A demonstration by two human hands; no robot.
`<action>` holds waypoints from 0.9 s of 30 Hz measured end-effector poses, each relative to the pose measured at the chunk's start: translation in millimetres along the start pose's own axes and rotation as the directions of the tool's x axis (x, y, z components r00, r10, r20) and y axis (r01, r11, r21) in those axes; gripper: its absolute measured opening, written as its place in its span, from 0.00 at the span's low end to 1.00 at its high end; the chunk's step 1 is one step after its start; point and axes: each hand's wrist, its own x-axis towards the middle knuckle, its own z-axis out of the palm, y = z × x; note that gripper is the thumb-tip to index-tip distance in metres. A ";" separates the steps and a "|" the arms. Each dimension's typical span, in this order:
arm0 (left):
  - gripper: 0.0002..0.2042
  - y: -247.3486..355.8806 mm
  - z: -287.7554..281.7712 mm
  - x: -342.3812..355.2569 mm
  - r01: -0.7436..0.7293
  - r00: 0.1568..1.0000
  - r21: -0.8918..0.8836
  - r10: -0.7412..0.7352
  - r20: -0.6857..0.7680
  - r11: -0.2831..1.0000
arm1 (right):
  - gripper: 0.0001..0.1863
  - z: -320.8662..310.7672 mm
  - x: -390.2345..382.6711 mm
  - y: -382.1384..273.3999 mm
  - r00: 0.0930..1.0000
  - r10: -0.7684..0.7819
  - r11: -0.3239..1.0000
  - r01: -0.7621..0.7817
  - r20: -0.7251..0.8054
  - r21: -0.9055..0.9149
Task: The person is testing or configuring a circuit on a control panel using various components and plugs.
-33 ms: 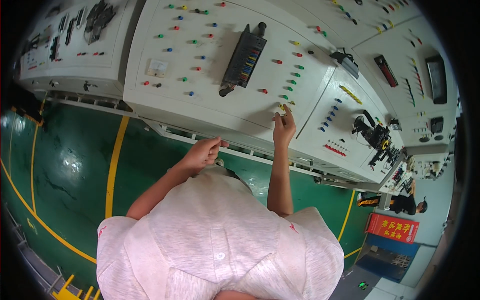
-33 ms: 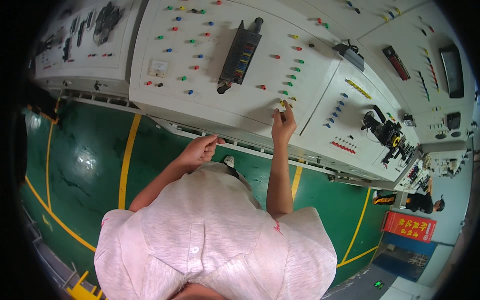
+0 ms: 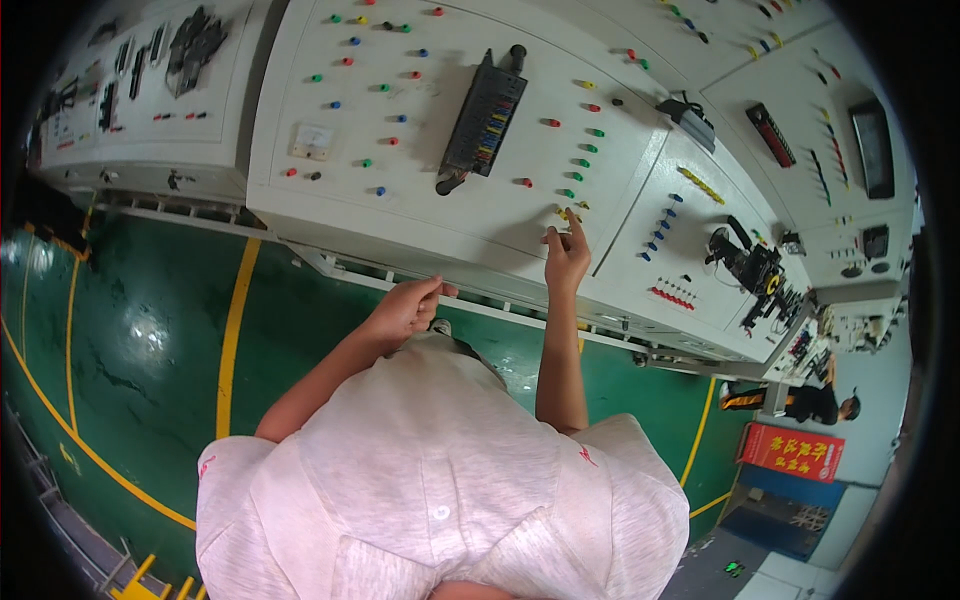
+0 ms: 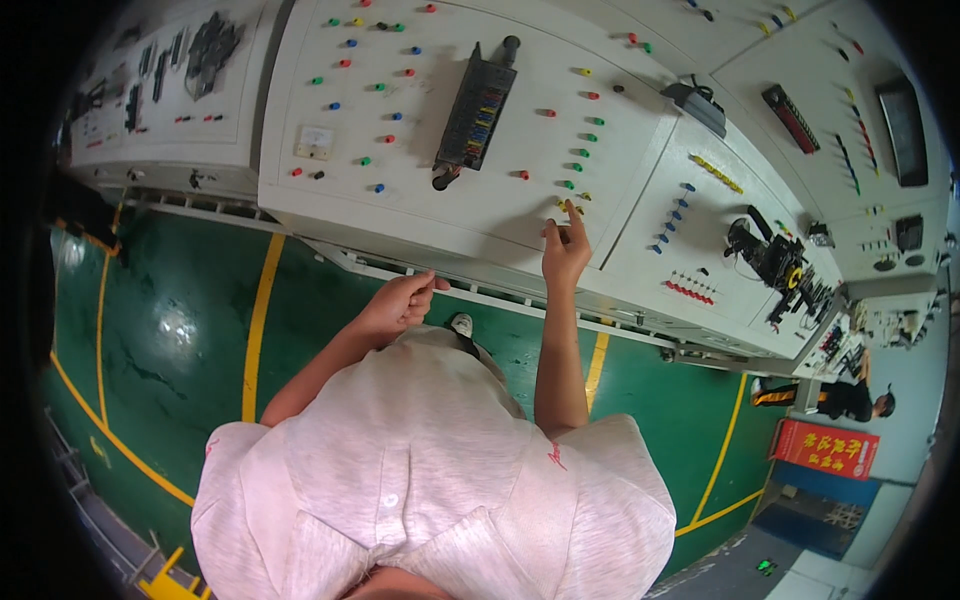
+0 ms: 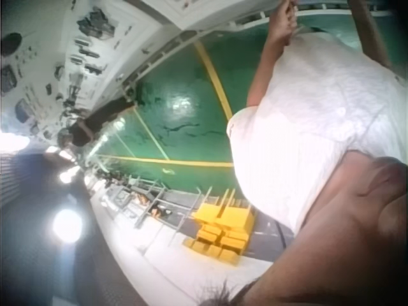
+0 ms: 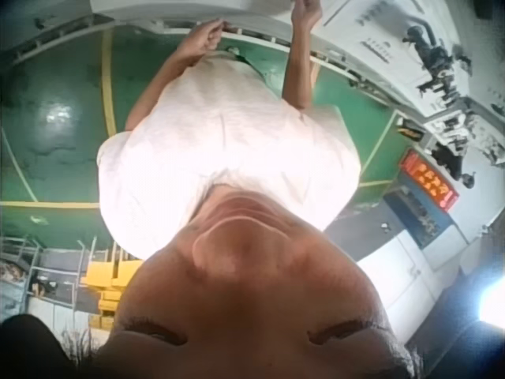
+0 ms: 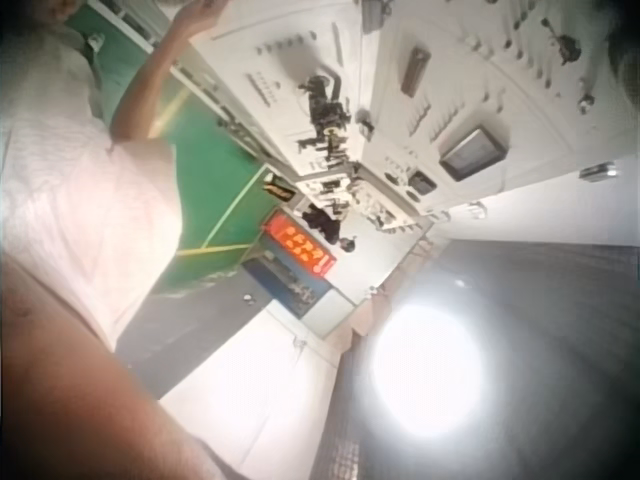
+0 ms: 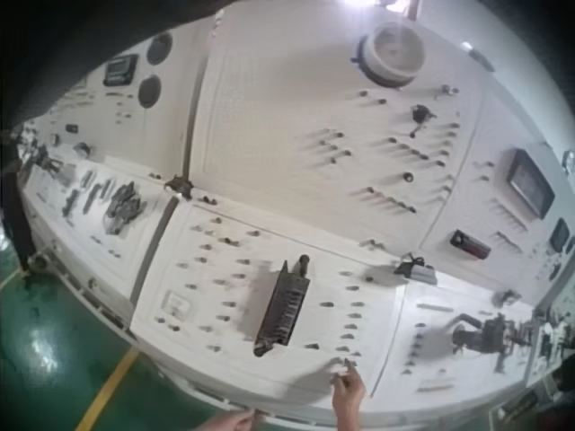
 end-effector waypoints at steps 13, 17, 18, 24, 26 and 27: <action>0.16 1.9 17.1 2.9 0.082 0.994 -0.005 -0.082 -0.066 0.997 | 0.25 6.0 -10.5 10.7 0.997 0.061 0.904 -0.074 0.046 0.421; 0.16 1.4 22.8 6.2 0.118 0.991 -0.029 -0.119 -0.060 0.993 | 0.32 6.8 -22.5 60.0 0.975 0.146 0.820 -0.216 0.170 0.531; 0.15 1.4 23.1 6.8 0.127 0.990 -0.033 -0.129 -0.057 0.991 | 0.32 7.8 -24.7 67.0 0.975 0.152 0.815 -0.216 0.162 0.537; 0.15 -3.9 25.1 8.8 0.138 0.988 -0.027 -0.139 -0.060 0.990 | 0.32 -6.1 -11.0 6.5 0.992 0.012 0.821 -0.081 0.125 0.565; 0.15 -4.6 27.9 13.0 0.142 0.988 -0.020 -0.143 -0.056 0.990 | 0.32 -5.1 -10.1 15.6 0.977 0.020 0.801 -0.143 0.212 0.582; 0.15 -7.2 26.4 14.0 0.147 0.987 -0.040 -0.149 -0.059 0.988 | 0.32 -2.0 -17.5 30.8 0.979 0.018 0.799 -0.137 0.205 0.586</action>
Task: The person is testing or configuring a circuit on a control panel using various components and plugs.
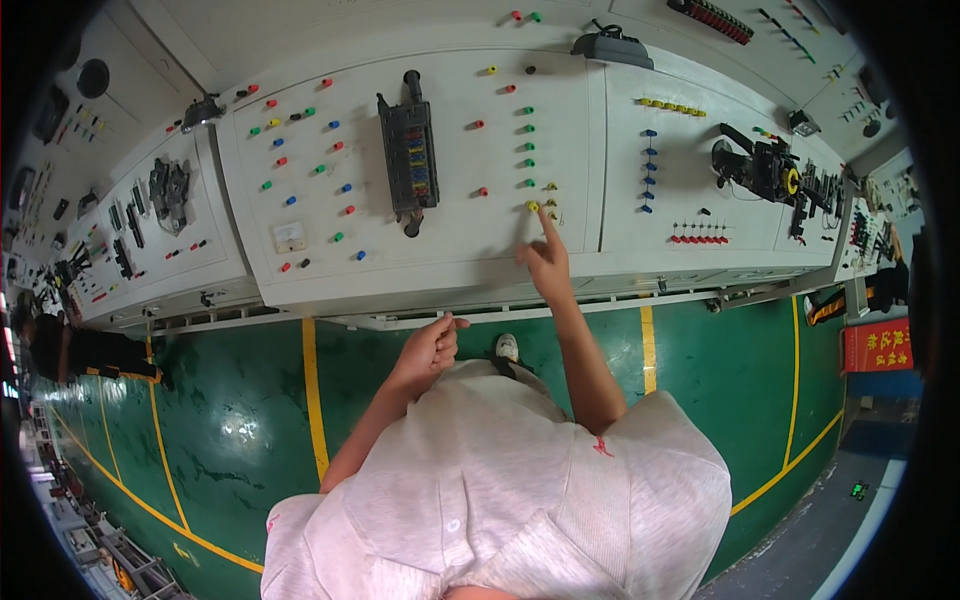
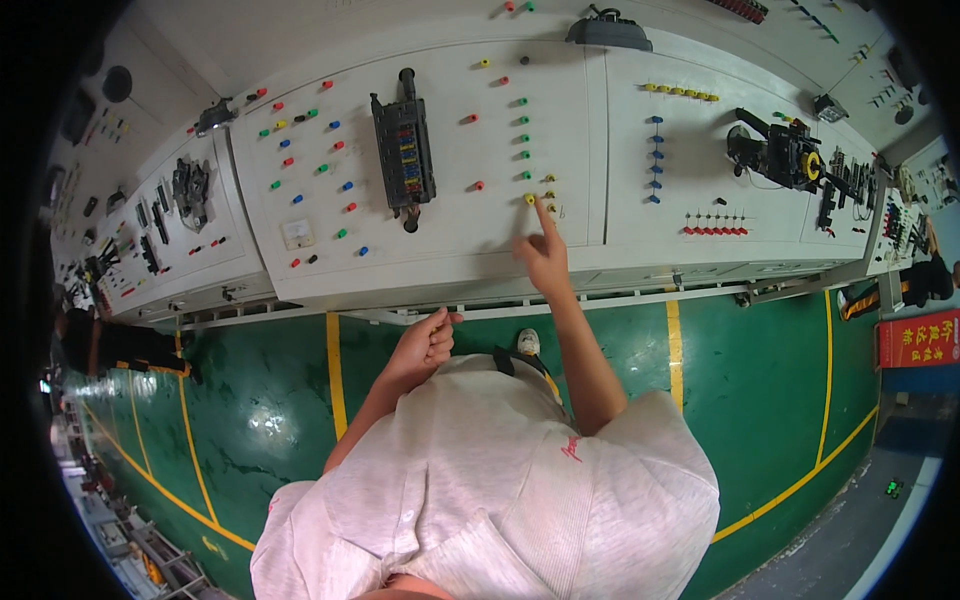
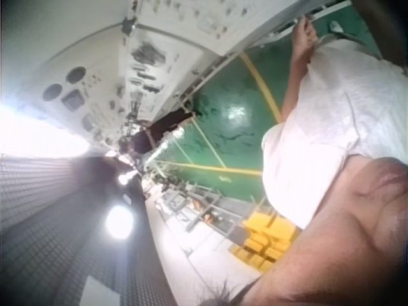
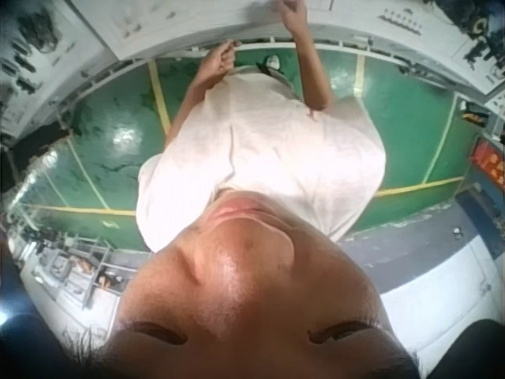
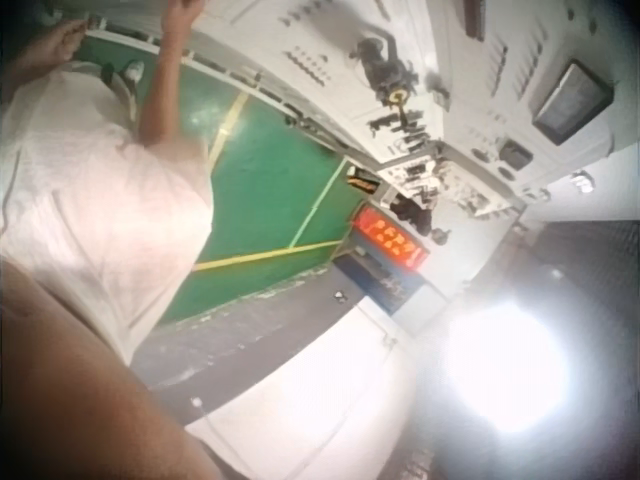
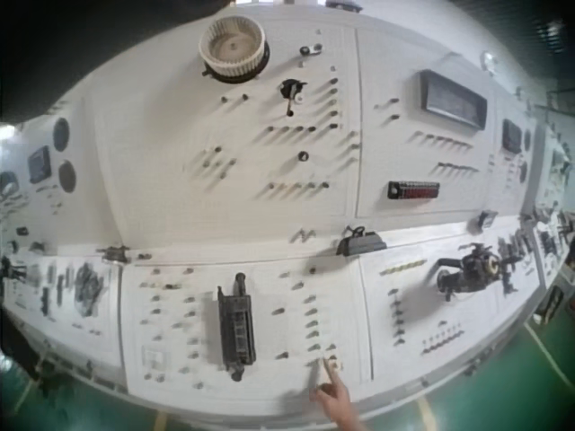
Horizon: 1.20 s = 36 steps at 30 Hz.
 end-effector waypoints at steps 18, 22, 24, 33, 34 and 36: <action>0.15 1.3 0.9 4.8 0.007 1.000 -0.070 -0.006 0.010 0.998 | 0.41 -4.9 -35.0 31.3 0.991 0.132 0.989 -0.131 -0.001 0.069; 0.15 0.4 -4.1 9.1 -0.013 0.998 -0.048 0.017 0.066 0.999 | 0.35 19.4 -1.1 -25.5 0.995 0.024 0.984 -0.007 -0.095 0.179; 0.15 0.7 -3.9 12.5 0.027 0.997 -0.085 -0.022 0.069 0.996 | 0.35 21.8 -1.3 -16.6 1.000 0.009 0.991 -0.006 -0.026 0.134; 0.15 7.2 -9.8 3.7 0.005 0.998 -0.094 0.001 0.066 0.996 | 0.41 17.6 -10.7 -28.3 0.995 0.091 0.993 -0.087 -0.045 0.083; 0.15 6.4 -7.6 4.7 0.010 0.998 -0.091 -0.003 0.069 0.996 | 0.41 17.6 -0.3 -23.4 0.995 0.091 0.993 -0.087 -0.051 0.082; 0.13 7.8 -2.8 6.4 0.031 0.995 -0.069 -0.024 0.100 0.997 | 0.38 18.7 16.3 -7.6 0.994 -0.095 0.991 0.100 -0.047 0.093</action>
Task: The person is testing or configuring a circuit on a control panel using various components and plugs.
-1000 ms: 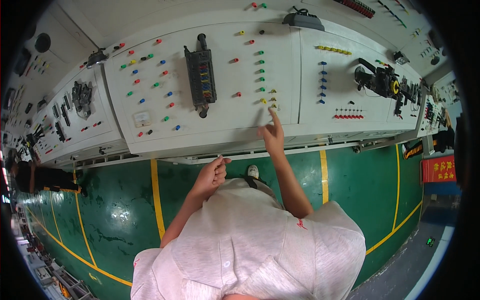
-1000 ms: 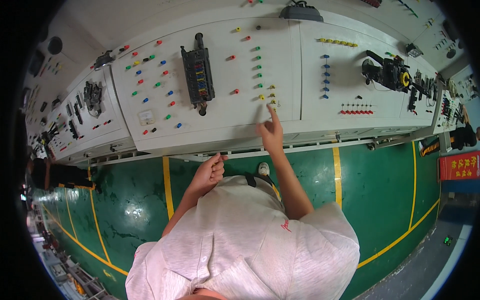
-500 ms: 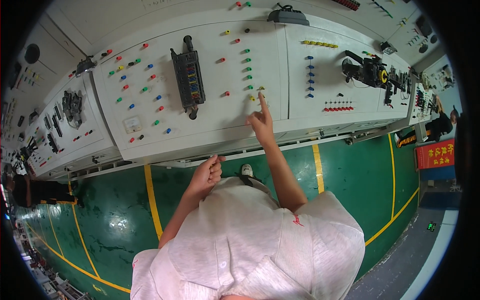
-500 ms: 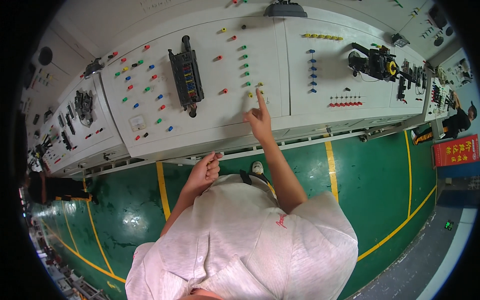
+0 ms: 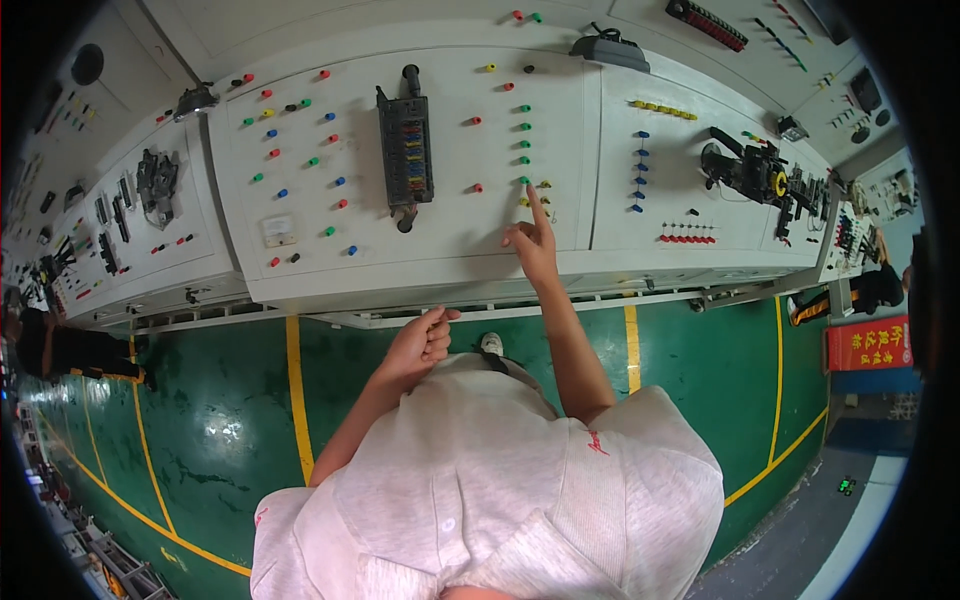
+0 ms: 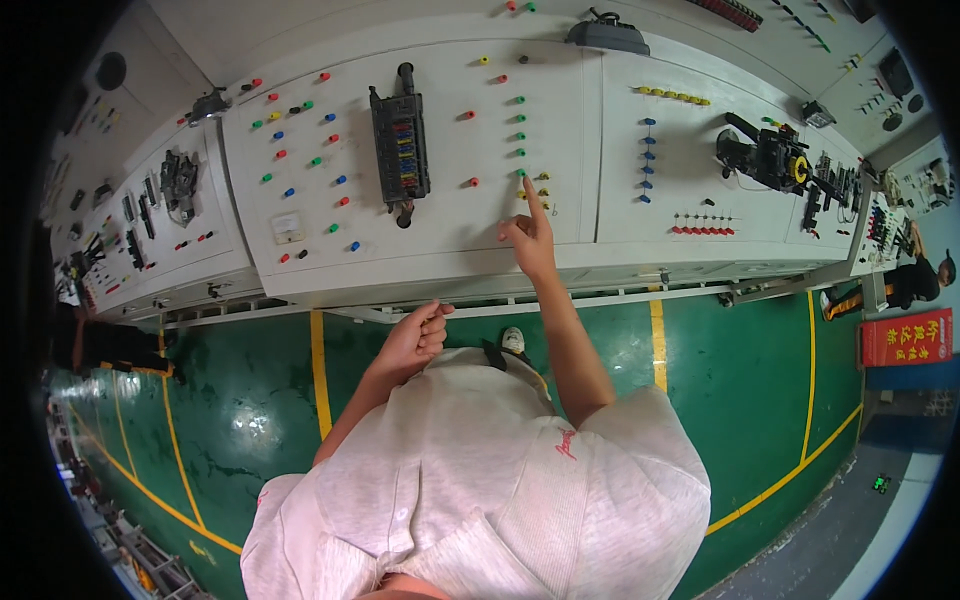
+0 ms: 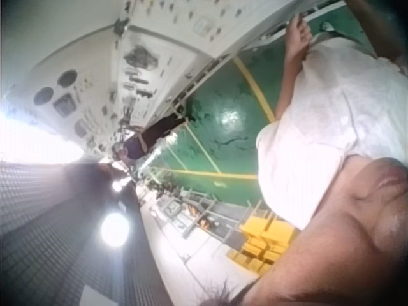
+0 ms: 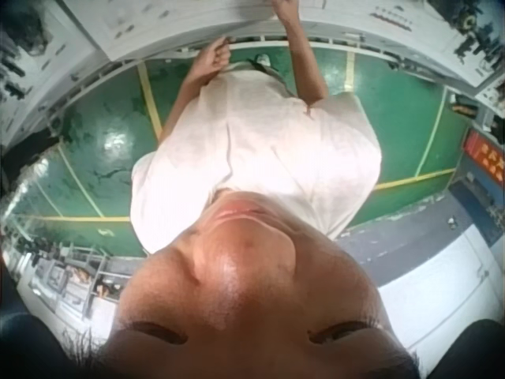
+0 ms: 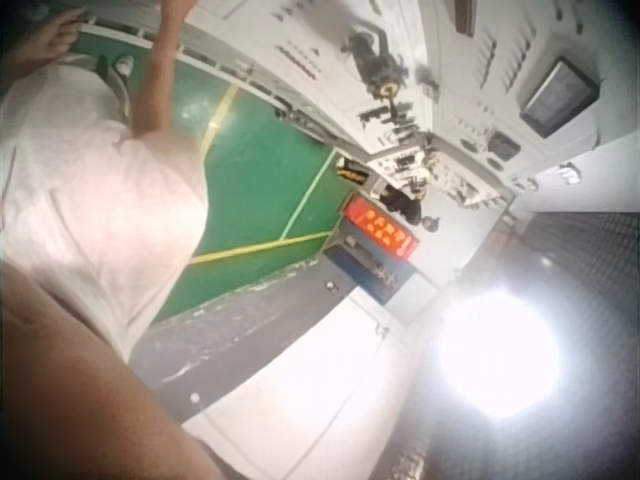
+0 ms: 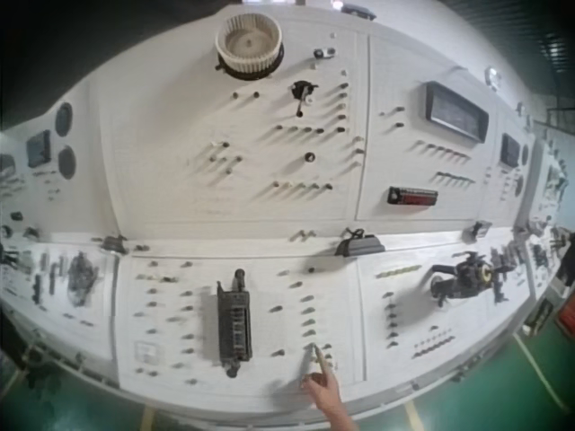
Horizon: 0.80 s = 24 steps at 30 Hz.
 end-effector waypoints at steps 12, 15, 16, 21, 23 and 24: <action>0.12 1.1 -7.1 -4.7 -0.029 0.999 -0.066 0.028 -0.027 0.997 | 0.33 -2.6 4.3 -17.9 0.976 0.211 0.977 -0.211 -0.049 0.004; 0.13 0.4 -11.0 -4.7 -0.017 1.000 -0.082 0.015 -0.018 0.997 | 0.35 6.2 -12.4 -10.1 0.973 0.230 0.972 -0.230 -0.017 0.041; 0.13 0.7 -14.5 -4.5 -0.015 1.000 -0.113 0.012 -0.026 0.993 | 0.35 7.8 -25.6 0.4 0.964 0.266 0.963 -0.264 -0.030 0.061; 0.12 -0.8 -16.9 -6.3 -0.040 0.999 -0.118 0.039 -0.013 0.992 | 0.36 -10.1 -67.3 32.7 0.990 0.139 0.970 -0.132 0.016 -0.206; 0.12 -1.6 -14.9 -6.0 -0.034 0.999 -0.122 0.031 -0.024 0.992 | 0.38 -0.4 -35.1 5.0 0.998 0.049 0.981 -0.058 -0.049 -0.185; 0.12 -2.2 -14.3 -5.6 -0.034 0.999 -0.115 0.031 -0.026 0.993 | 0.39 8.7 -16.7 -16.4 0.997 0.070 0.990 -0.074 -0.039 -0.117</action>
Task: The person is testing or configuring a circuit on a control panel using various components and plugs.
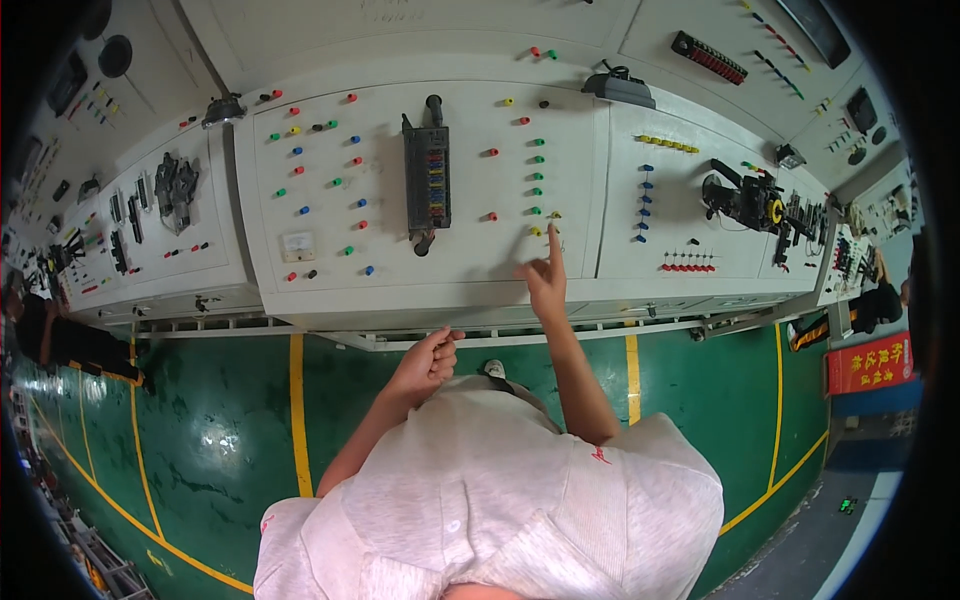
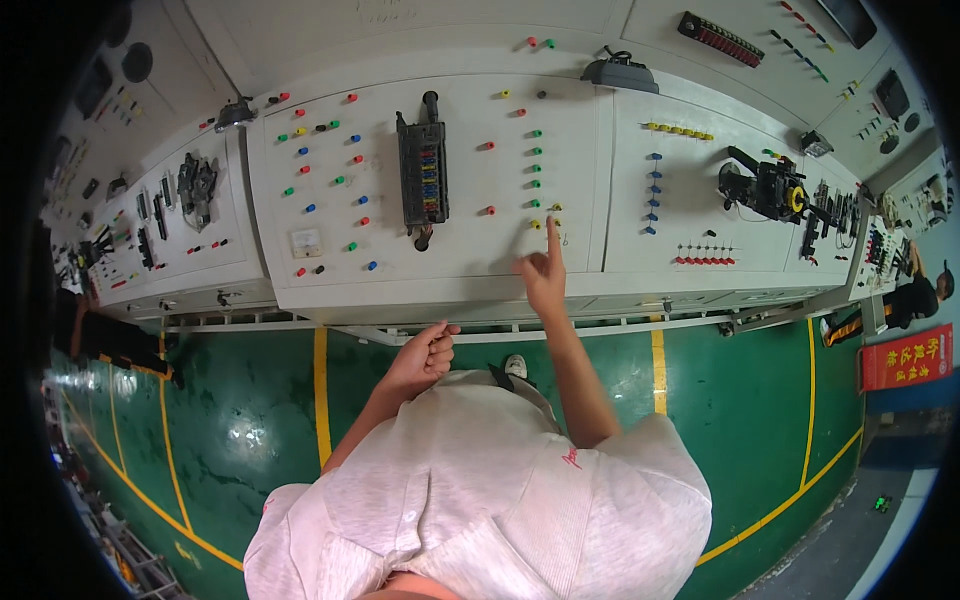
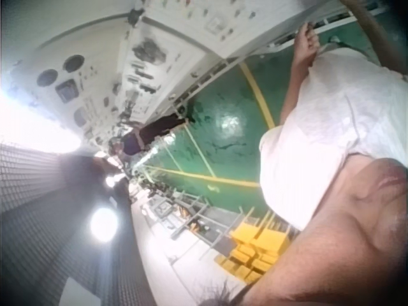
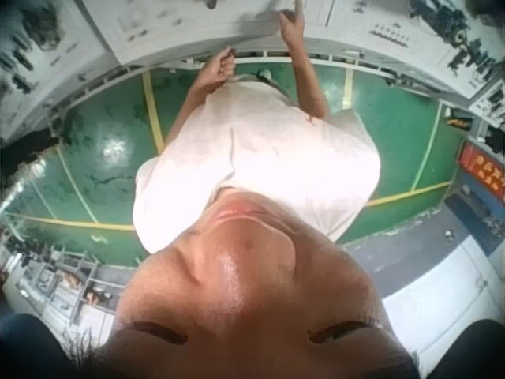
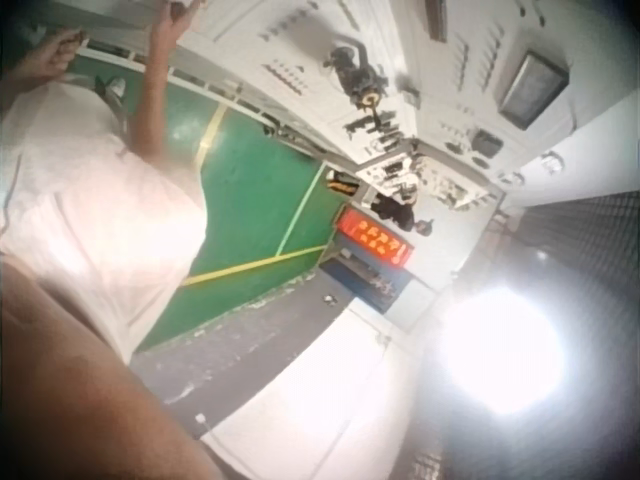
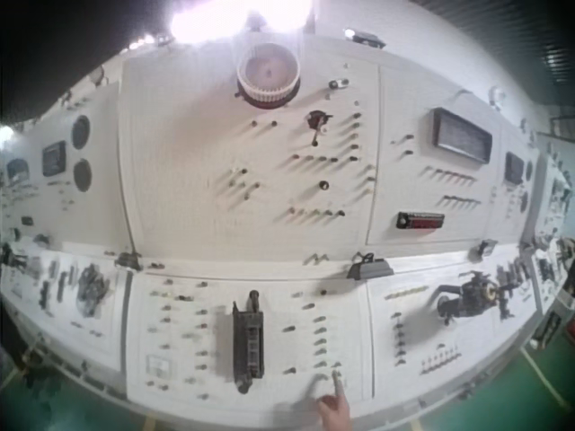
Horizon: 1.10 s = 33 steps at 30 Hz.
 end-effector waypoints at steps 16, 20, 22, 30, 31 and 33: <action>0.13 -7.2 13.1 6.7 0.088 0.996 0.035 -0.089 0.023 0.995 | 0.41 -17.7 13.4 16.6 0.992 -0.074 0.914 0.027 -0.102 -0.405; 0.12 -7.2 -11.9 10.3 0.115 0.993 -0.063 -0.116 -0.008 0.991 | 0.44 9.2 -4.1 23.7 0.992 0.083 0.970 -0.101 -0.091 -0.222; 0.11 -8.1 -17.8 8.8 0.061 0.998 -0.042 -0.061 0.005 0.997 | 0.45 7.1 -19.9 55.9 0.998 0.065 0.970 -0.058 0.024 -0.236; 0.11 -10.5 5.9 15.6 0.082 0.997 0.028 -0.082 -0.011 0.996 | 0.49 -7.4 4.9 -3.7 0.990 -0.016 0.973 -0.017 -0.138 -0.231; 0.11 -10.3 9.2 16.6 0.080 0.997 0.044 -0.080 -0.016 0.996 | 0.49 -5.4 5.4 1.7 0.990 -0.015 0.973 -0.018 -0.142 -0.231; 0.11 -10.4 13.2 18.5 0.081 0.997 0.067 -0.080 -0.018 0.994 | 0.49 -0.2 -1.1 15.0 0.999 0.046 0.999 -0.046 -0.009 -0.001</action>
